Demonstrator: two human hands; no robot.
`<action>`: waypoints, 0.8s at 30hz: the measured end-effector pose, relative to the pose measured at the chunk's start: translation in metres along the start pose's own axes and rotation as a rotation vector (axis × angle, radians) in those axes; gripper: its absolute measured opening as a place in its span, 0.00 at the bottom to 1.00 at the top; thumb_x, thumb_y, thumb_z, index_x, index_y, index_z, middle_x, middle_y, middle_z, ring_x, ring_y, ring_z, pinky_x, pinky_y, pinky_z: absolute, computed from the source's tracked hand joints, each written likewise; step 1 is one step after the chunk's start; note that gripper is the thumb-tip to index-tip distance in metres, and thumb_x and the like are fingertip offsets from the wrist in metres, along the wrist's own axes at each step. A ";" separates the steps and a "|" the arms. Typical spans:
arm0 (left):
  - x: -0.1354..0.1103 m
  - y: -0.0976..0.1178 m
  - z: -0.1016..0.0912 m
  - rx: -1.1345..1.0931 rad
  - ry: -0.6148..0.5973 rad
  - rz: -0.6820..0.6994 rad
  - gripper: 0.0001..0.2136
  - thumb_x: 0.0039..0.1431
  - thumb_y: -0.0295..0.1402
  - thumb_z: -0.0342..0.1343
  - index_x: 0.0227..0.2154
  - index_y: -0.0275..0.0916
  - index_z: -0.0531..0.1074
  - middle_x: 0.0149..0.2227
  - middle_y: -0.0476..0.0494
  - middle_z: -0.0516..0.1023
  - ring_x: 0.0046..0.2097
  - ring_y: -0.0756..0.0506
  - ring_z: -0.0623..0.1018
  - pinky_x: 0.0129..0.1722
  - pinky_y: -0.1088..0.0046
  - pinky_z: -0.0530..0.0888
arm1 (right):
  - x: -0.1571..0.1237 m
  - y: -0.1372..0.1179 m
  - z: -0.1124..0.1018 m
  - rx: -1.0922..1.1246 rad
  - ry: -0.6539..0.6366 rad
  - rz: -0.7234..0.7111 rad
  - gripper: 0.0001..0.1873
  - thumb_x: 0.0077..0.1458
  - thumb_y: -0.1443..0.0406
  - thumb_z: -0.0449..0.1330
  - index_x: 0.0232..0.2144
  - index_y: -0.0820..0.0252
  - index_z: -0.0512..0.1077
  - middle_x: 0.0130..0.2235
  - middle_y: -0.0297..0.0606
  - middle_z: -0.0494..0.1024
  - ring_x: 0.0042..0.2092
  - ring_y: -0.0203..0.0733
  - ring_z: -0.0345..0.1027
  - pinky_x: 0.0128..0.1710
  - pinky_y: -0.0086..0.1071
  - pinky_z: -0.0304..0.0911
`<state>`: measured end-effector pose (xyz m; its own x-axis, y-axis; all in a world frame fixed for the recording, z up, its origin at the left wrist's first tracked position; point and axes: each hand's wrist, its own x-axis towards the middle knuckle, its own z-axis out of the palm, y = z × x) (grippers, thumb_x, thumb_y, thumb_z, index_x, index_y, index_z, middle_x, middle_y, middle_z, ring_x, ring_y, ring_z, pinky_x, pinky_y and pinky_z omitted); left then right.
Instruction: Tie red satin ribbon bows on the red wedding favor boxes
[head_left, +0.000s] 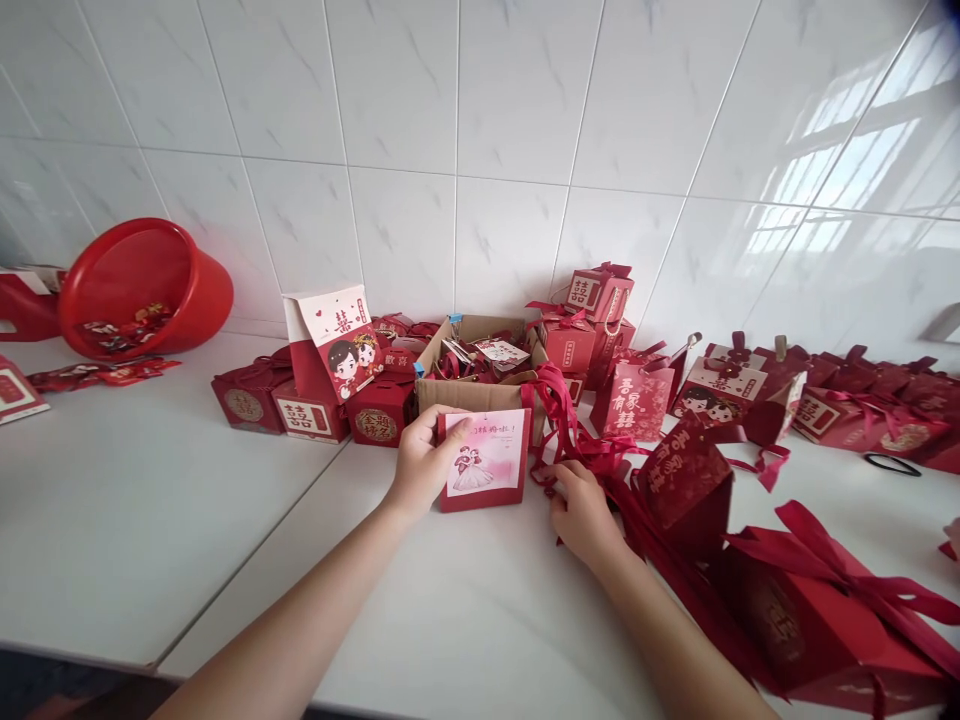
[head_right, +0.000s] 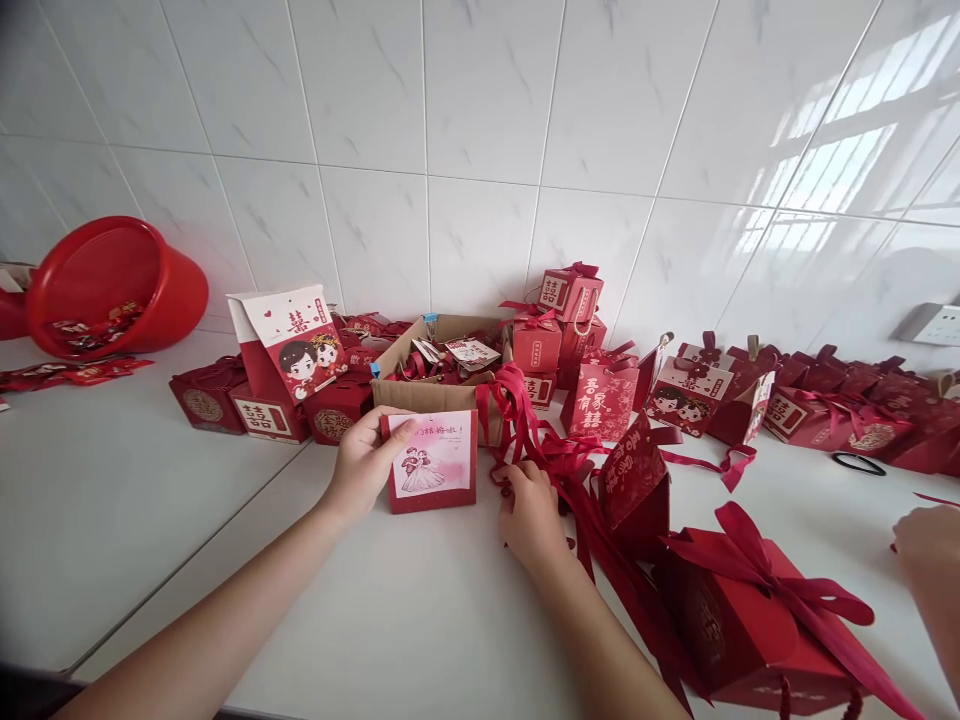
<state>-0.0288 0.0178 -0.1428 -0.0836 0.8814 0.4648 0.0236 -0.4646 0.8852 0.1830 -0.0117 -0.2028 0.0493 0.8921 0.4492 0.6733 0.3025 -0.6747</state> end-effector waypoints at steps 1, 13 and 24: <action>0.000 0.001 0.000 -0.001 -0.008 0.001 0.13 0.49 0.42 0.63 0.31 0.37 0.73 0.30 0.47 0.77 0.33 0.46 0.76 0.32 0.74 0.72 | -0.001 0.000 0.000 -0.022 -0.004 0.012 0.18 0.42 0.76 0.52 0.33 0.59 0.74 0.39 0.43 0.73 0.43 0.50 0.67 0.43 0.40 0.62; -0.001 -0.002 0.001 0.045 -0.064 0.020 0.13 0.52 0.43 0.61 0.32 0.38 0.73 0.32 0.45 0.77 0.36 0.44 0.77 0.36 0.71 0.73 | -0.002 0.006 0.003 0.036 0.036 0.065 0.11 0.42 0.73 0.57 0.28 0.58 0.77 0.31 0.42 0.76 0.32 0.47 0.71 0.36 0.39 0.66; -0.024 -0.002 0.012 0.748 0.084 0.860 0.08 0.53 0.25 0.55 0.35 0.42 0.71 0.37 0.43 0.74 0.41 0.42 0.74 0.45 0.63 0.66 | 0.000 -0.024 -0.015 0.498 0.079 0.094 0.10 0.49 0.60 0.62 0.34 0.59 0.75 0.34 0.39 0.78 0.34 0.41 0.72 0.34 0.34 0.69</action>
<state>-0.0152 -0.0011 -0.1553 0.1818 0.2742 0.9443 0.6902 -0.7196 0.0761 0.1781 -0.0241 -0.1775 0.1616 0.9008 0.4030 0.2311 0.3625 -0.9029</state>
